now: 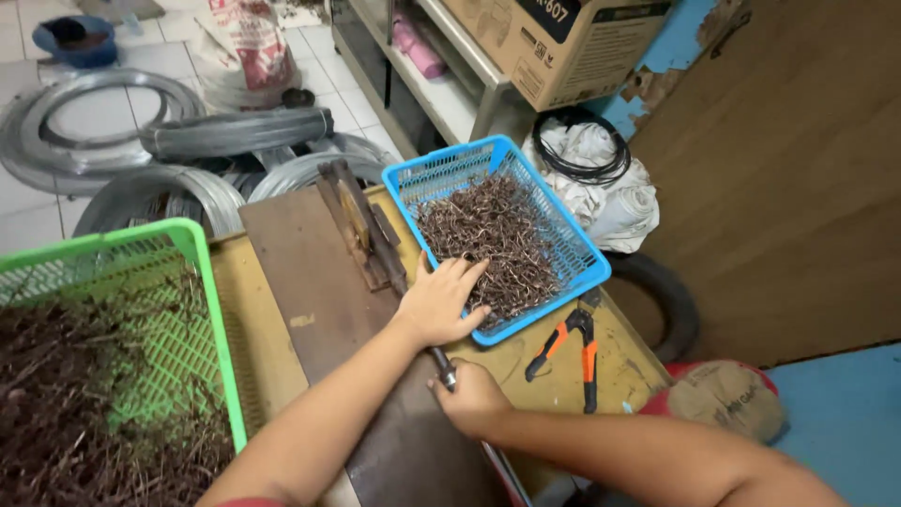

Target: Cut metal wires into smaller pieces using a manual lever cutter

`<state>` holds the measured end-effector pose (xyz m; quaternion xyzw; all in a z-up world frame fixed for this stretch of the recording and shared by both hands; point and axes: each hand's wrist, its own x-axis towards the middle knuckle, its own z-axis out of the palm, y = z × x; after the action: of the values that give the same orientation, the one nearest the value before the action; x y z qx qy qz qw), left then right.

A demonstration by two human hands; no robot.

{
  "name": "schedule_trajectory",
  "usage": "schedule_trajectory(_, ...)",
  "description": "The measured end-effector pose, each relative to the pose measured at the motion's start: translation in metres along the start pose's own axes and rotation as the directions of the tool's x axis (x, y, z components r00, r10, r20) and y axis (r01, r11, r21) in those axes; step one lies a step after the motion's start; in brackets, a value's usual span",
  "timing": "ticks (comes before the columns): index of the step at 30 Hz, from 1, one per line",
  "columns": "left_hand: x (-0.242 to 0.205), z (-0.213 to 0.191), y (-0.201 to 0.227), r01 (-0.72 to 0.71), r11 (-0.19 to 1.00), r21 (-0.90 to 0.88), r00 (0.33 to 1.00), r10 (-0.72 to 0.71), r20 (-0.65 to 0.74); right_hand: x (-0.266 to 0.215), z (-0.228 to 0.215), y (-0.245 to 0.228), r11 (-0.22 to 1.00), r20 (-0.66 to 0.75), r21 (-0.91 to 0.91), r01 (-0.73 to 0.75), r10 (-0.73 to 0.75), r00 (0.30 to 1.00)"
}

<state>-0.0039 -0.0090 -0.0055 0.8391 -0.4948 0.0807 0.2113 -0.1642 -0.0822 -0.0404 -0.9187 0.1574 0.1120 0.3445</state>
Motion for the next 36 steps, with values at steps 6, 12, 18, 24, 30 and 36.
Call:
schedule_trajectory(6,-0.002,0.001,0.0,-0.028,0.999,0.026,0.999,0.028,-0.015,-0.002,-0.002,-0.002,1.0,-0.006,0.015,0.001,-0.001,1.0)
schedule_trajectory(12,-0.023,-0.006,-0.003,0.133,0.988,-0.073,0.936,-0.149,-0.32,-0.005,-0.003,0.0,0.995,0.005,0.104,-0.006,0.006,1.0)
schedule_trajectory(18,-0.062,-0.037,-0.069,0.586,0.77,-0.252,0.596,-0.621,-0.51,-0.018,-0.017,-0.019,0.972,0.081,0.21,-0.104,0.089,0.993)
schedule_trajectory(24,-0.07,-0.034,-0.113,0.726,0.59,-0.355,0.618,-0.785,-0.042,-0.02,-0.013,-0.015,0.924,0.111,0.351,-0.149,0.117,0.987)
schedule_trajectory(30,-0.065,-0.03,-0.13,0.677,0.624,-0.391,0.588,-0.777,-0.223,-0.024,-0.018,-0.022,0.934,0.096,0.304,-0.187,0.165,0.982)
schedule_trajectory(36,-0.067,-0.016,-0.146,0.657,0.706,-0.262,0.665,-0.708,-0.239,-0.027,-0.018,-0.02,0.887,0.137,0.426,-0.178,0.131,0.982)
